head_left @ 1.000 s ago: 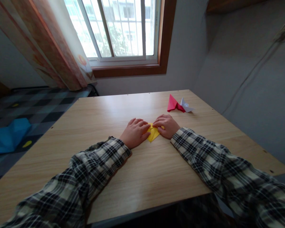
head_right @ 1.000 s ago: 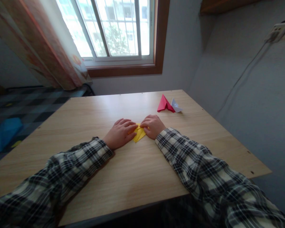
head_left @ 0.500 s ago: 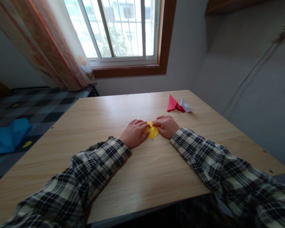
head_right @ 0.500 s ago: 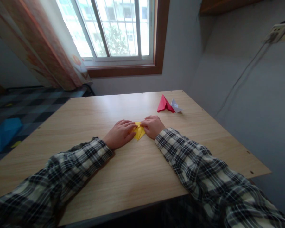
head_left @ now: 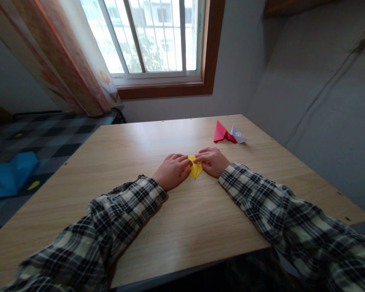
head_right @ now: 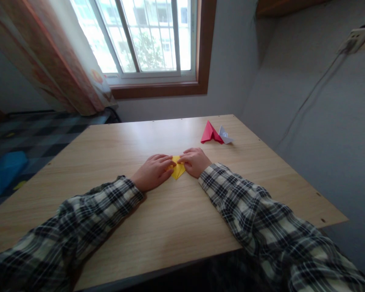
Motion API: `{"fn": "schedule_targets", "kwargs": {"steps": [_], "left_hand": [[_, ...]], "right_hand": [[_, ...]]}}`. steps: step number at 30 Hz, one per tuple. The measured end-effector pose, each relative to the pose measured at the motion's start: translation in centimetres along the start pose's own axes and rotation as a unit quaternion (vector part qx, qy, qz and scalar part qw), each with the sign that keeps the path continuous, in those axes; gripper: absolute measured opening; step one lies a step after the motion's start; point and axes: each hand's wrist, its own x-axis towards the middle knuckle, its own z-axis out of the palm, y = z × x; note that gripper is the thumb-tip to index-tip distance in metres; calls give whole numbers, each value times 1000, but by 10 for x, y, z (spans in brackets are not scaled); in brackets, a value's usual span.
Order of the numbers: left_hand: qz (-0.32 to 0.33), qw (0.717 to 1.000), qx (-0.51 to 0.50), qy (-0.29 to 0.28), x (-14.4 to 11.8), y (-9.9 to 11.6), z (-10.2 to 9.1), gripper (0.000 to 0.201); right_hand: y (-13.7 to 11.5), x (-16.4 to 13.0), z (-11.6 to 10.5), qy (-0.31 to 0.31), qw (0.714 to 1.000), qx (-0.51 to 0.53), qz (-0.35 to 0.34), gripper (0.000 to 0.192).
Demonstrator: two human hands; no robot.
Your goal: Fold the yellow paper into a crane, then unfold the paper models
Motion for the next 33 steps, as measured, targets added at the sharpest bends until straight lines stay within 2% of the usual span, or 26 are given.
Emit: {"fn": "schedule_targets", "kwargs": {"steps": [8,14,19,33], "left_hand": [[-4,1000,-2,3,-1,-1,1,22],[-6,1000,5,-1,-1,0,1,22],[-5,1000,9,-3,0,0,1,22],[-7,1000,-18,-13,1,0,0,21]], "right_hand": [[-1,1,-2,3,1000,-15,-19,30],[-6,0,-5,8,999,-41,17,24],[-9,1,-11,-13,996,-59,59,24],[-10,2,-12,-27,996,-57,68,25]]}}
